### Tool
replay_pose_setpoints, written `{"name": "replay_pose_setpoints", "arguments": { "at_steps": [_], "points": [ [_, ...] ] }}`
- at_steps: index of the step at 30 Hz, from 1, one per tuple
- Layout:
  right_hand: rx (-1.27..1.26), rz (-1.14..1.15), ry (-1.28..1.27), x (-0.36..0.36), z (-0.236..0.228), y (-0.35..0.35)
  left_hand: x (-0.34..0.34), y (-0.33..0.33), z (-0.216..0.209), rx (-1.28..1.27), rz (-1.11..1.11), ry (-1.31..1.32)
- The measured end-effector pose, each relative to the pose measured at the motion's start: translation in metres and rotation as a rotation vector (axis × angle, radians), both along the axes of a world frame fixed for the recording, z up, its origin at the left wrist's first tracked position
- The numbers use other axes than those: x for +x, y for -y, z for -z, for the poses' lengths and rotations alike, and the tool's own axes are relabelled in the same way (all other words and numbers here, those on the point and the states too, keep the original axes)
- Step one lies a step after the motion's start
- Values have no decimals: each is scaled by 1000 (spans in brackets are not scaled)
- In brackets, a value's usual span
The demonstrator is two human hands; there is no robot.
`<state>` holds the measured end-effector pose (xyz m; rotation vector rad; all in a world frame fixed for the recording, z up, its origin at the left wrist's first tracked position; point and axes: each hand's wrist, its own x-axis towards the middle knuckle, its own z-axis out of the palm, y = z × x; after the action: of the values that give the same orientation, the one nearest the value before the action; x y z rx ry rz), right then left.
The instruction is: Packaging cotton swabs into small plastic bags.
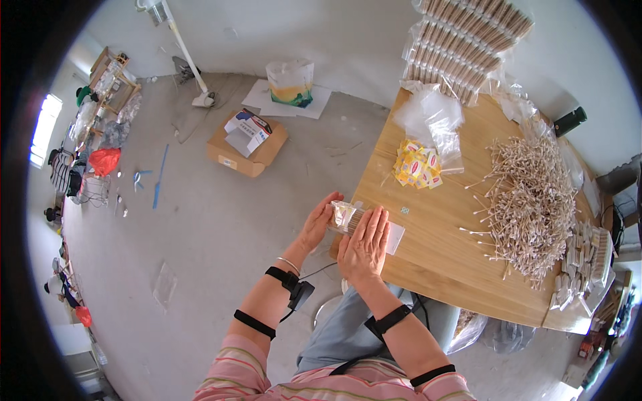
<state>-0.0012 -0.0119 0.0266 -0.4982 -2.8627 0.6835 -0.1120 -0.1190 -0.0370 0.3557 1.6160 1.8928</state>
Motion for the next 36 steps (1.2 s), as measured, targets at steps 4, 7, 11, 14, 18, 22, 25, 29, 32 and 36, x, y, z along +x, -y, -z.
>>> {"name": "replay_pose_setpoints", "arguments": {
  "at_steps": [4, 7, 11, 14, 18, 22, 25, 29, 32, 36],
  "points": [
    [-16, 24, -9, -2, 0, 0, 1, 0, -2, 54, -33, 9],
    [-19, 35, -14, -2, -1, 2, 0, 4, -4, 34, -31, -41],
    [-10, 50, -10, -3, 0, 2, 1, 4, -7, 15, -31, -68],
    [-16, 66, -12, -4, 2, 2, 1, 3, -9, 4, -38, -107],
    [-20, 81, -8, -5, 1, 3, 1, 4, -12, -9, -42, -119],
    [-19, 82, -6, -5, 0, 3, 1, 4, -13, -37, -44, -156],
    [-32, 81, -23, -5, -1, 4, -2, 6, -5, -21, -30, -87],
    [-47, 79, -36, -5, -2, 4, -2, 2, -3, 32, -36, 31],
    [-35, 82, -13, -5, -2, 3, 0, 2, -7, 29, -49, -7],
    [-45, 103, -15, -7, -1, 7, 2, 4, -16, -14, -50, -118]
  ]
}}
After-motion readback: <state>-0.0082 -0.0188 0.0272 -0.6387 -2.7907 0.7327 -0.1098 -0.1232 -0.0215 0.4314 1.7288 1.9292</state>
